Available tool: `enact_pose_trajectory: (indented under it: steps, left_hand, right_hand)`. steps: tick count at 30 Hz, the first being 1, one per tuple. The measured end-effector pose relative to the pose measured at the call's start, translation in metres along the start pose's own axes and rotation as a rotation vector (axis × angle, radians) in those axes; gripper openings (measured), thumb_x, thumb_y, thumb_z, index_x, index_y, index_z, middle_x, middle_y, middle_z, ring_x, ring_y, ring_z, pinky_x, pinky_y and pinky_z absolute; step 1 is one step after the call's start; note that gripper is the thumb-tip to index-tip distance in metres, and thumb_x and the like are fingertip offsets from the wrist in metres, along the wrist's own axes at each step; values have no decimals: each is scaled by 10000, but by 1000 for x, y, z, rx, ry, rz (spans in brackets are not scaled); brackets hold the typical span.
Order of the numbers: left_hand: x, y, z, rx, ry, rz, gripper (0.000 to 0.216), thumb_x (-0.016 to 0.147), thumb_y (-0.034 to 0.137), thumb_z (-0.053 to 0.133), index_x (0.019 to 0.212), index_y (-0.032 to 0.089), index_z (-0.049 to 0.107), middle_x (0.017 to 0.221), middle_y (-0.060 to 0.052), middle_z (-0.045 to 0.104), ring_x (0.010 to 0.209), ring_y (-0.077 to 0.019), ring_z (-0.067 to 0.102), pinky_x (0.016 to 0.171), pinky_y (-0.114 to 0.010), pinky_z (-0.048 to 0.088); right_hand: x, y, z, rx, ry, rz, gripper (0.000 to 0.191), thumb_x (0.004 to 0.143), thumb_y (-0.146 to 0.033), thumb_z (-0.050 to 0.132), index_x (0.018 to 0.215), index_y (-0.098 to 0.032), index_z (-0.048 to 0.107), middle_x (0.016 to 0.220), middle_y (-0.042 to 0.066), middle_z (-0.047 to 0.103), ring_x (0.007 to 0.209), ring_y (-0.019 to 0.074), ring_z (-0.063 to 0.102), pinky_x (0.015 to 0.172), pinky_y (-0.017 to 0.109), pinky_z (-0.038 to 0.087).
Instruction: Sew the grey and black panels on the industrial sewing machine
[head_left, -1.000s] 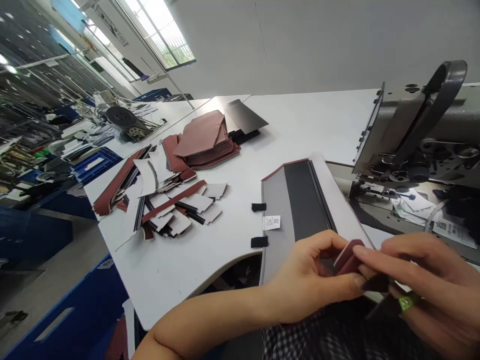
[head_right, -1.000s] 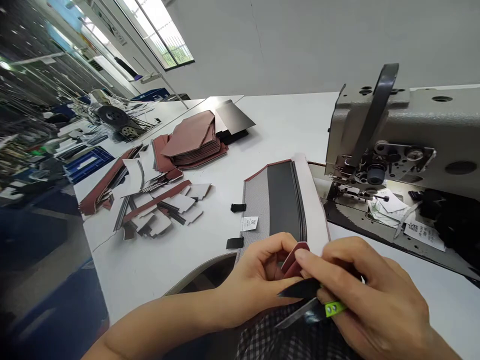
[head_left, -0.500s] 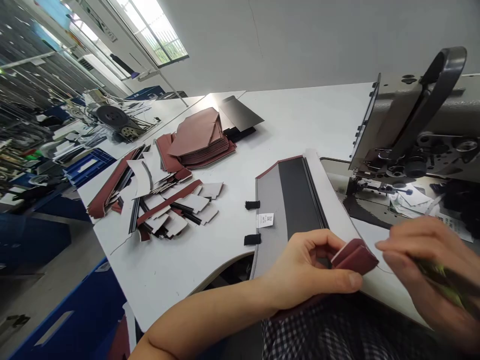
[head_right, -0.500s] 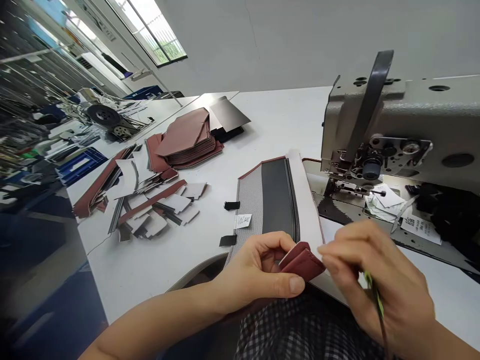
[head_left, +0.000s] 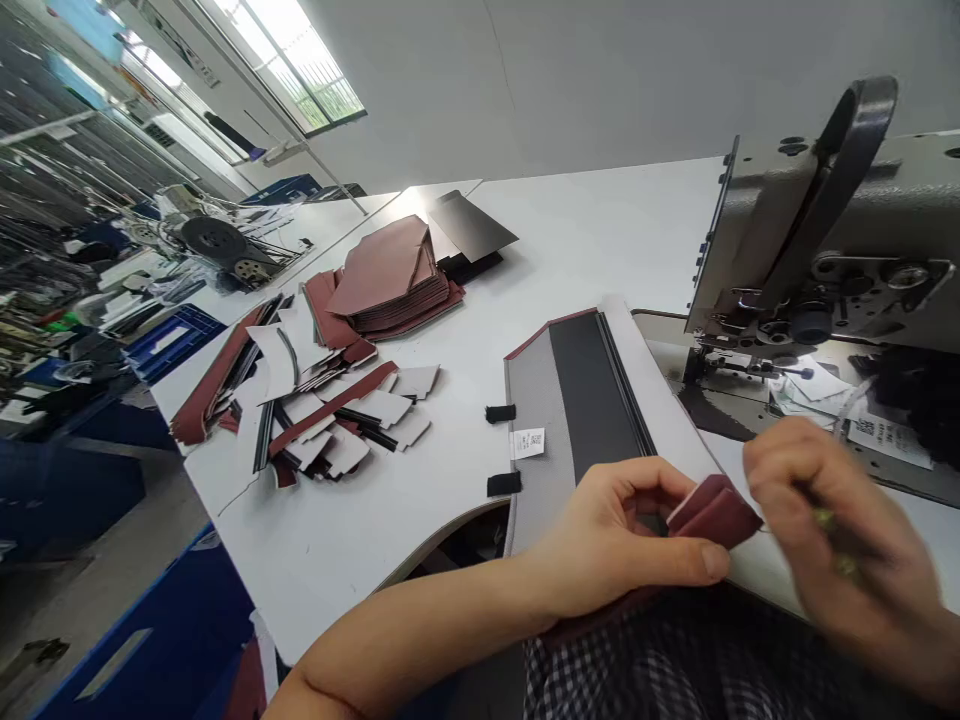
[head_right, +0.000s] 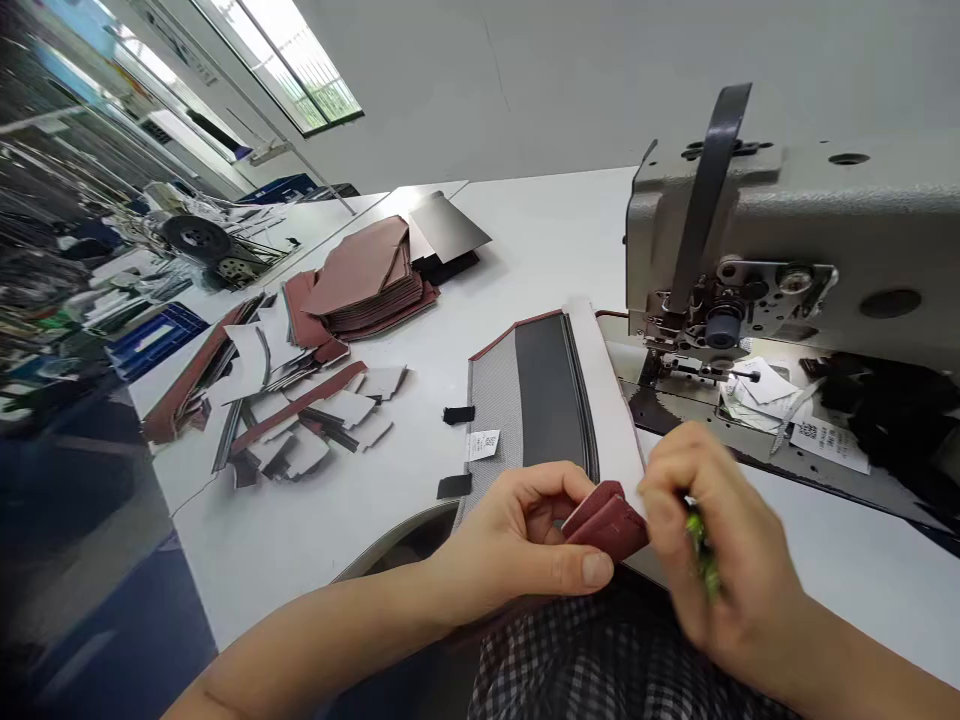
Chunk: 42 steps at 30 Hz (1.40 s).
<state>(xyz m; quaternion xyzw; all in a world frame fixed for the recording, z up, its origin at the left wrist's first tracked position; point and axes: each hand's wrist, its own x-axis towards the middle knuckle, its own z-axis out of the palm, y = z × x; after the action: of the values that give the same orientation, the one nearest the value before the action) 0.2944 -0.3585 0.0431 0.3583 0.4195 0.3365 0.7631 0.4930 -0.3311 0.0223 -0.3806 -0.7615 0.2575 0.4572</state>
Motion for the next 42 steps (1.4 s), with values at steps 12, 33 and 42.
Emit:
enact_pose_trajectory:
  steps: [12,33,42]
  left_hand:
    - [-1,1,3,-133,-17,5,242,694,172,880,865,135,714,782,4,683,676,-61,546,673,-198,414]
    - [3,3,2,-48,-38,33,196,708,178,870,812,144,707,712,32,613,667,-57,517,658,-184,406]
    - [3,1,2,-9,-50,27,203,721,204,862,852,148,718,776,2,652,712,-78,550,690,-198,433]
  right_hand:
    - [-56,26,-35,-398,-92,7,361,896,-512,645,1185,-314,560,958,-5,703,712,174,666,602,294,521]
    - [-30,-17,-8,508,-33,823,377,872,-646,577,956,-280,615,697,-18,529,582,135,471,516,226,433]
    - [-36,-3,-17,100,67,229,282,777,-343,779,1036,-339,669,827,1,588,715,179,571,554,259,481]
